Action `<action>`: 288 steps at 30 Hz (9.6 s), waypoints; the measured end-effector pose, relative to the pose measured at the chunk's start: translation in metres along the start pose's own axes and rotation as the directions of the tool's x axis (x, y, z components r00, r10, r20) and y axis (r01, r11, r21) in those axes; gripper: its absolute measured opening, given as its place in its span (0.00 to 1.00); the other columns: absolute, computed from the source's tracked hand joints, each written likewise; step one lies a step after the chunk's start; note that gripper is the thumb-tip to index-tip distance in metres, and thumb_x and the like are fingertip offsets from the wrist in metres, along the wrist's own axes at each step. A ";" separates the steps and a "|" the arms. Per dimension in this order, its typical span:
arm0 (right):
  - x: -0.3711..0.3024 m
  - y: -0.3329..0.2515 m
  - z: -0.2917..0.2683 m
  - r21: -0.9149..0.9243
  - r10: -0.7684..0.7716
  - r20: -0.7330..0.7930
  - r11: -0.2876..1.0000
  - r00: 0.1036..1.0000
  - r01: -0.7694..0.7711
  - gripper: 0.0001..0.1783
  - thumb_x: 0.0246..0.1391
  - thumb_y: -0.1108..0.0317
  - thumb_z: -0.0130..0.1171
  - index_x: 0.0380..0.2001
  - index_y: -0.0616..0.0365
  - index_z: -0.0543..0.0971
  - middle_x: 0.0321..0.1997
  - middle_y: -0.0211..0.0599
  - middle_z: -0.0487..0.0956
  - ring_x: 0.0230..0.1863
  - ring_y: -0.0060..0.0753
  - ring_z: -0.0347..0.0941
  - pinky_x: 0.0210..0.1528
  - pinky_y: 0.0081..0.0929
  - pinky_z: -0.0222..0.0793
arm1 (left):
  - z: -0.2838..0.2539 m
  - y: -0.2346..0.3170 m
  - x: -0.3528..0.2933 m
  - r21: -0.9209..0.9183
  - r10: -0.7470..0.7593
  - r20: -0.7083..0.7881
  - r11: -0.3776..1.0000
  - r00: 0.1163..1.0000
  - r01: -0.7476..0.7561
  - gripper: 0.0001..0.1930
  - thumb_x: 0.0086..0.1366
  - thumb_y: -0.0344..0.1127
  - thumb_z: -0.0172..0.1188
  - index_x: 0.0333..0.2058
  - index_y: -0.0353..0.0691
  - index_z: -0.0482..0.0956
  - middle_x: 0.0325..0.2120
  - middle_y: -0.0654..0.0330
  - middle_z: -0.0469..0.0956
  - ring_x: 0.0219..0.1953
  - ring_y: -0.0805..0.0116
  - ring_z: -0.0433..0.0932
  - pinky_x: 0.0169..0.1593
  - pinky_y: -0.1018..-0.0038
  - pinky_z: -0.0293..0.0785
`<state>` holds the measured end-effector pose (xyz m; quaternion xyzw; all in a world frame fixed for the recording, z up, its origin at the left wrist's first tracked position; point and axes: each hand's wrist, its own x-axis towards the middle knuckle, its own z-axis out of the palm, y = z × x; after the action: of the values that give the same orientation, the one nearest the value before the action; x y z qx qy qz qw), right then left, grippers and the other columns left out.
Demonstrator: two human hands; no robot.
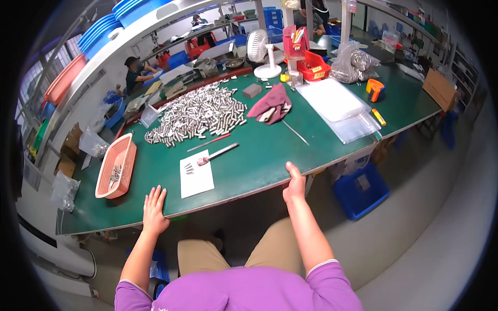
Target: The person sits at a green workbench and sorts small cylindrical metal parts. They pick up the parts from a large pile, measure them with a caliper, and place them into a pink basket or onto a white paper. The person handles the parts one by one, occasionally using a tool to assist in the sorting process.
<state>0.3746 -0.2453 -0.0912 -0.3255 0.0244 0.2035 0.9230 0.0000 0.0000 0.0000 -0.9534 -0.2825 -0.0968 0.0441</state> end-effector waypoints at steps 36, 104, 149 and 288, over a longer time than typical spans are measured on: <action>-0.083 -0.105 0.048 -0.894 0.767 0.258 0.420 0.587 -0.156 0.18 0.63 0.63 0.58 0.46 0.69 0.80 0.37 0.46 0.85 0.34 0.36 0.83 0.36 0.28 0.80 | -0.043 -0.015 0.025 -0.573 0.016 0.117 0.817 0.993 0.055 0.33 0.54 0.35 0.69 0.58 0.33 0.70 0.61 0.46 0.67 0.66 0.46 0.62 0.68 0.55 0.56; -0.018 0.097 0.263 -0.354 0.222 0.705 0.933 0.673 0.063 0.34 0.72 0.46 0.37 0.14 0.55 0.61 0.13 0.26 0.60 0.15 0.18 0.57 0.19 0.20 0.54 | 0.019 0.018 0.167 -0.771 -0.075 0.079 0.627 0.994 0.108 0.03 0.53 0.27 0.69 0.27 0.37 0.83 0.25 0.62 0.76 0.31 0.68 0.75 0.35 0.73 0.73; -0.019 0.109 0.262 -0.352 0.191 0.632 0.934 0.751 0.059 0.32 0.73 0.46 0.33 0.16 0.53 0.60 0.14 0.25 0.58 0.15 0.17 0.54 0.19 0.21 0.54 | 0.012 0.023 0.163 -0.728 -0.064 0.090 0.676 0.994 0.110 0.09 0.50 0.28 0.71 0.30 0.37 0.80 0.28 0.61 0.76 0.33 0.64 0.73 0.37 0.70 0.71; -0.046 0.083 0.219 -0.150 0.480 0.845 -0.211 0.236 0.966 0.21 0.51 0.65 0.65 0.48 0.62 0.80 0.53 0.39 0.75 0.64 0.48 0.65 0.67 0.49 0.60 | 0.029 0.008 0.153 -0.874 0.047 0.040 0.485 0.998 0.013 0.28 0.61 0.17 0.49 0.62 0.37 0.65 0.40 0.56 0.77 0.38 0.66 0.77 0.46 0.72 0.75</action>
<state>0.2804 -0.0699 0.0403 -0.6658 -0.7210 -0.0555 0.1838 0.1352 0.0784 0.0037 -0.8491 -0.1859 -0.1982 -0.4530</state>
